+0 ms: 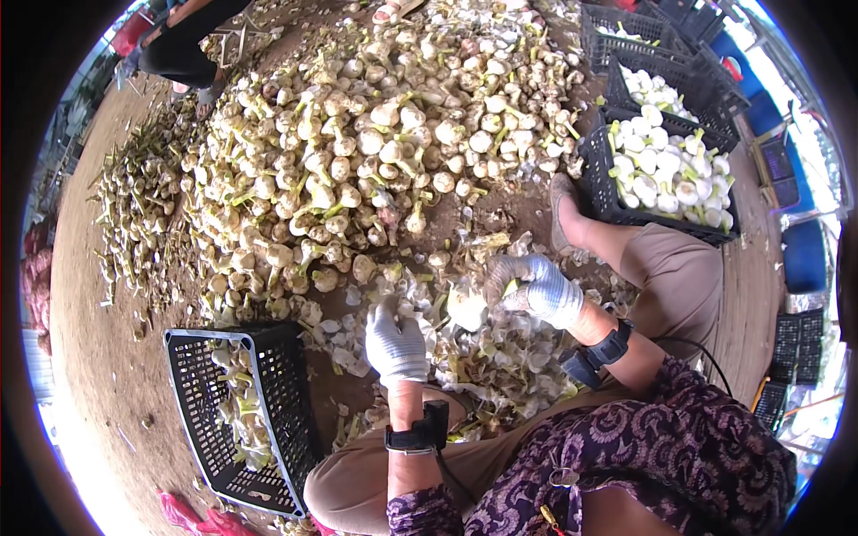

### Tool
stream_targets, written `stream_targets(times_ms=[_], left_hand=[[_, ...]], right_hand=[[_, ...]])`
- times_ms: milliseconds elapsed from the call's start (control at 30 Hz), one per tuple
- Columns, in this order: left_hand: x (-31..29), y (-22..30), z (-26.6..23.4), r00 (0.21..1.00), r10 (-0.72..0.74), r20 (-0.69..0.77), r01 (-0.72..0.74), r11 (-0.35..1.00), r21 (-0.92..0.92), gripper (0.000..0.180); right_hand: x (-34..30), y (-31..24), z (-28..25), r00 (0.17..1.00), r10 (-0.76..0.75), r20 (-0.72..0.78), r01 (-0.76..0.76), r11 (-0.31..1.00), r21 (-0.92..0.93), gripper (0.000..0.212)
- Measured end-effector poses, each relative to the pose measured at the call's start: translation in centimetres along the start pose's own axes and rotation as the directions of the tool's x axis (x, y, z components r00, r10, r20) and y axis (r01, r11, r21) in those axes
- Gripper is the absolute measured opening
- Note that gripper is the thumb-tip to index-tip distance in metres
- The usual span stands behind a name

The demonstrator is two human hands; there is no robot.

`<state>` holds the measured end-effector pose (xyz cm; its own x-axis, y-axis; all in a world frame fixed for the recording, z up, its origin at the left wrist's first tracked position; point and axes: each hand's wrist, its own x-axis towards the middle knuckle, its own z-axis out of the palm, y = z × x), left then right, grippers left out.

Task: The person peels garlic bulbs by hand, removes the stems, and places the cleaned garlic into a plastic crate. They select bulbs from a large pile, strip away the outer skins, and discard the debris onto the ground.

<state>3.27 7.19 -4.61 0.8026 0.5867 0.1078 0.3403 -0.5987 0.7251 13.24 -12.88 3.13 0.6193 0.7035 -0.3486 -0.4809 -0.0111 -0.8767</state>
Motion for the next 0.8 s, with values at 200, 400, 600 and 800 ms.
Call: stream_targets(times_ms=[200,400,600,800], left_hand=[[-1.2,3.1,0.6,0.817,-0.216,0.535,0.535,0.627,-0.565,0.023],[-1.0,3.0,0.2,0.783,-0.314,0.537,0.610,0.553,-0.567,0.017],[-0.3,-0.3,0.2,0.859,-0.396,0.325,0.510,0.724,-0.465,0.015],[-1.0,3.4,1.1,0.950,-0.190,0.248,0.299,0.781,-0.548,0.033]], right_hand=[[0.3,0.7,0.0,0.989,-0.147,-0.024,0.129,0.929,-0.346,0.019],[0.6,2.0,-0.8,0.959,-0.268,0.096,0.276,0.793,-0.543,0.016],[0.0,1.1,-0.2,0.987,-0.161,-0.014,0.155,0.969,-0.194,0.022],[0.5,2.1,-0.6,0.896,-0.420,0.141,0.411,0.669,-0.619,0.026]])
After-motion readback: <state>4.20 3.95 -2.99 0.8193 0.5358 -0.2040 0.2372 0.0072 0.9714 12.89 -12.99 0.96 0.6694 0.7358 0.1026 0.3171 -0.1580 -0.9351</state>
